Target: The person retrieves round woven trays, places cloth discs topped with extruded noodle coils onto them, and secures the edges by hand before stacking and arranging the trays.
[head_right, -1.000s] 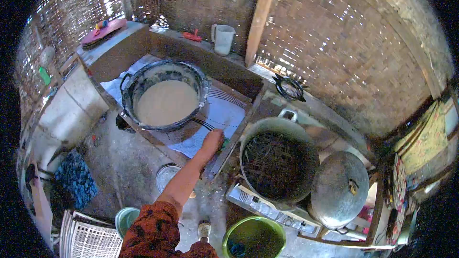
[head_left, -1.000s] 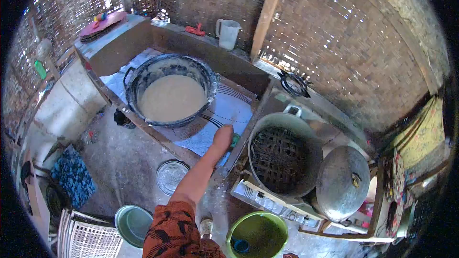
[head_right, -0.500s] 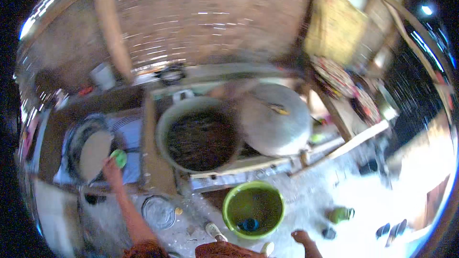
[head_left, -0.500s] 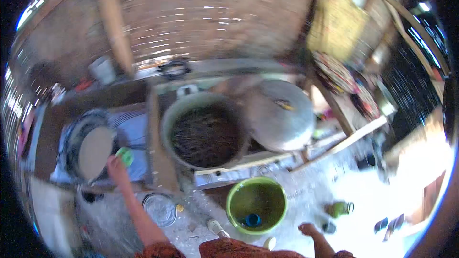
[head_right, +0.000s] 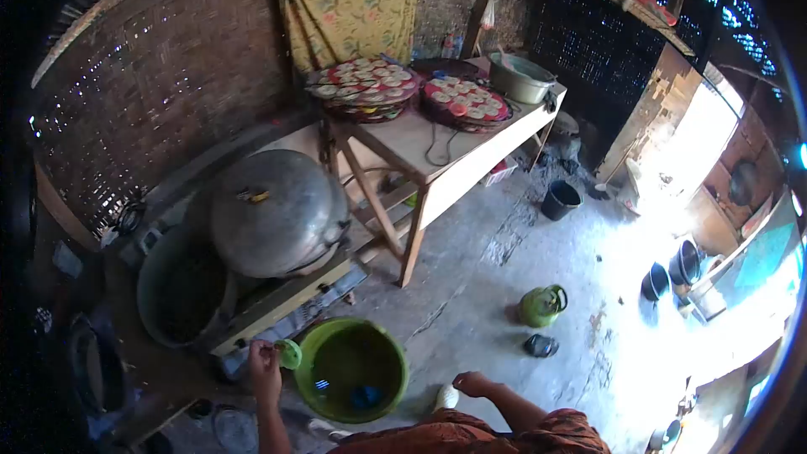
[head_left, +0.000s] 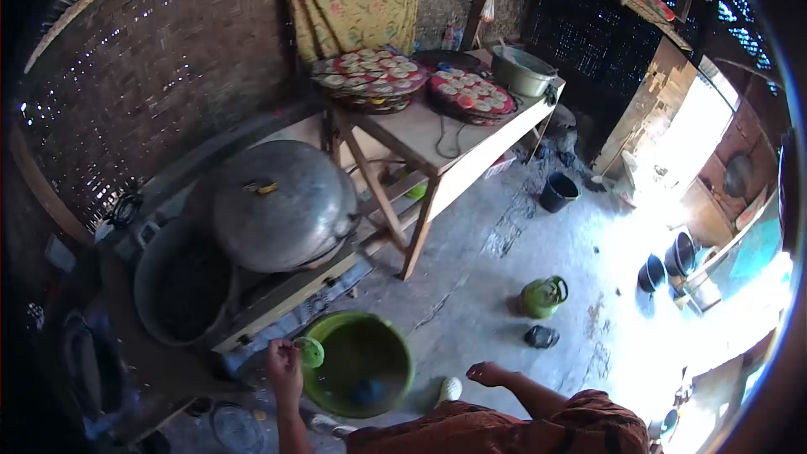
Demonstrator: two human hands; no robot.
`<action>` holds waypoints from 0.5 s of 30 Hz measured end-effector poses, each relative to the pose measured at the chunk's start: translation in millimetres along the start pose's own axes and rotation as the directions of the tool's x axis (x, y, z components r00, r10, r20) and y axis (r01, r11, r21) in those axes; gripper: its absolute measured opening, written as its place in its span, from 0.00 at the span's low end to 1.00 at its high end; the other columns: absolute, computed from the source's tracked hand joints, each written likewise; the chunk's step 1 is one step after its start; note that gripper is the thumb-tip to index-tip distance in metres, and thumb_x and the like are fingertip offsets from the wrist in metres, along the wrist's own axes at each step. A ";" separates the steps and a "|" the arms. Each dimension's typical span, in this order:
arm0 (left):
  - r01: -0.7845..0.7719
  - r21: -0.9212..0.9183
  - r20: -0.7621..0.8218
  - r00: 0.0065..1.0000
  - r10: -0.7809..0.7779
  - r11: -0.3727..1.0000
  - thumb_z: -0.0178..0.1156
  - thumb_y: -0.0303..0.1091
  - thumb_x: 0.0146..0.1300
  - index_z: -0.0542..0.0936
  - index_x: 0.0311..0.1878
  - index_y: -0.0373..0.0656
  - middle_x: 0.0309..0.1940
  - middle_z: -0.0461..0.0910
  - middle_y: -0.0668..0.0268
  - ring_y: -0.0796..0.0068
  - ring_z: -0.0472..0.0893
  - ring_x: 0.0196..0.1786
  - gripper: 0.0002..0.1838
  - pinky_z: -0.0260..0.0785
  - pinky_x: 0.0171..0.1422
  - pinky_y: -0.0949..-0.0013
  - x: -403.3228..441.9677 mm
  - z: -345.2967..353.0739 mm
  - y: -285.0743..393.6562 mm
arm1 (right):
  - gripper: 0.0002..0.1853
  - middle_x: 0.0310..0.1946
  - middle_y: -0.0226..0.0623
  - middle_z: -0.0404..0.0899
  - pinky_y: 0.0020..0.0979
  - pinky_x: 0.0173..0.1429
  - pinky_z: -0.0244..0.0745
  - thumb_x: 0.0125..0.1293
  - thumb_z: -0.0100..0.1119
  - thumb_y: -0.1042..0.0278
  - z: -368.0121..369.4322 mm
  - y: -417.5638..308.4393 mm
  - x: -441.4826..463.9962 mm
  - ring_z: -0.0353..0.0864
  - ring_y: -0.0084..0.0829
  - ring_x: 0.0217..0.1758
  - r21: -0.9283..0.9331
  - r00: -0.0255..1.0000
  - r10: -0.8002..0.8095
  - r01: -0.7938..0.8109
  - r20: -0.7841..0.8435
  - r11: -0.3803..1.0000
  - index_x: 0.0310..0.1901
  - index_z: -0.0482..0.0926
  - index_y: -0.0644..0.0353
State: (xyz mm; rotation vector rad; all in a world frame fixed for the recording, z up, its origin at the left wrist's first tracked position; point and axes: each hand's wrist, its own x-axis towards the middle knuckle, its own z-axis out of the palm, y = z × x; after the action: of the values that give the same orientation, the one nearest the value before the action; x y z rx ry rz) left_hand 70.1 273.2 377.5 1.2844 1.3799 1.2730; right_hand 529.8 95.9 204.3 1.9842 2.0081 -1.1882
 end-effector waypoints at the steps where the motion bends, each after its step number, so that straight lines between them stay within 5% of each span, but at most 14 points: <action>1: -0.026 0.008 0.038 0.999 0.026 1.000 0.56 0.29 0.63 0.68 0.39 0.38 0.30 0.68 0.70 0.82 0.70 0.35 0.07 0.65 0.42 0.75 4.2 33.3 5.4 | 0.14 0.42 0.44 0.80 0.42 0.52 0.71 0.62 0.50 0.54 -8.0 39.7 3.2 0.79 0.47 0.45 0.076 0.999 0.018 -0.015 -0.036 0.997 0.43 0.80 0.50; 3: -0.101 -0.046 0.025 0.994 0.102 0.994 0.56 0.29 0.62 0.68 0.40 0.37 0.30 0.70 0.67 0.79 0.71 0.35 0.08 0.66 0.42 0.74 6.3 102.0 3.5 | 0.13 0.42 0.44 0.80 0.43 0.51 0.71 0.61 0.50 0.56 -30.8 123.0 -10.0 0.79 0.47 0.45 0.138 0.998 0.053 -0.047 -0.042 0.989 0.42 0.81 0.49; 4: -0.031 0.036 0.030 0.999 0.030 0.999 0.55 0.29 0.62 0.69 0.40 0.36 0.31 0.71 0.65 0.78 0.73 0.36 0.08 0.66 0.43 0.73 -1.2 137.1 26.9 | 0.13 0.43 0.43 0.80 0.43 0.51 0.71 0.60 0.51 0.56 -46.0 156.3 -22.5 0.79 0.47 0.45 0.067 0.979 0.197 -0.194 -0.047 0.979 0.41 0.81 0.49; 5: 0.032 0.115 0.026 0.999 -0.035 0.993 0.55 0.28 0.61 0.69 0.41 0.35 0.33 0.72 0.63 0.78 0.74 0.37 0.09 0.67 0.44 0.72 -7.0 164.5 45.0 | 0.14 0.42 0.43 0.80 0.42 0.51 0.72 0.60 0.50 0.55 -66.3 189.6 -39.1 0.79 0.48 0.44 0.068 0.977 0.179 -0.172 -0.114 0.983 0.41 0.81 0.49; 7: 0.038 0.076 0.014 0.999 -0.039 0.996 0.55 0.29 0.61 0.70 0.40 0.35 0.33 0.74 0.61 0.76 0.76 0.37 0.09 0.69 0.43 0.72 -0.5 224.5 50.5 | 0.15 0.42 0.43 0.80 0.41 0.51 0.72 0.60 0.50 0.52 -111.2 241.7 -58.6 0.79 0.47 0.45 -0.345 0.978 0.188 -0.207 -0.090 0.916 0.42 0.81 0.48; 9: -0.035 0.082 0.199 0.980 0.018 0.996 0.57 0.29 0.59 0.72 0.38 0.35 0.31 0.76 0.62 0.76 0.77 0.35 0.08 0.69 0.41 0.72 18.0 282.3 67.8 | 0.18 0.44 0.43 0.80 0.41 0.52 0.72 0.60 0.50 0.50 -143.9 285.2 -84.5 0.79 0.46 0.45 0.055 0.858 0.341 -0.348 -0.384 0.936 0.44 0.81 0.49; 11: -0.093 0.076 0.176 0.981 0.079 0.993 0.58 0.28 0.58 0.72 0.38 0.36 0.30 0.76 0.63 0.77 0.77 0.35 0.08 0.69 0.40 0.72 43.6 329.2 90.8 | 0.17 0.37 0.41 0.82 0.40 0.51 0.73 0.59 0.52 0.49 -171.9 322.4 -86.6 0.80 0.42 0.45 0.372 0.778 0.562 -0.452 -0.281 0.811 0.38 0.83 0.52; 15: -0.210 0.110 0.140 0.971 0.194 0.971 0.59 0.23 0.57 0.73 0.36 0.37 0.26 0.77 0.67 0.82 0.77 0.32 0.05 0.68 0.36 0.74 104.9 401.0 110.1 | 0.14 0.32 0.41 0.83 0.39 0.43 0.76 0.55 0.59 0.56 -214.2 352.8 -44.4 0.83 0.37 0.38 0.501 0.738 0.506 -0.262 -0.446 0.825 0.38 0.83 0.55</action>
State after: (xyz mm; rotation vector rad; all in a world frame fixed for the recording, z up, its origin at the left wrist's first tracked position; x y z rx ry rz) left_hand 466.6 424.3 439.9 1.5994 1.2778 1.2297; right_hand 943.3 130.4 216.9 3.0917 1.4208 -1.0558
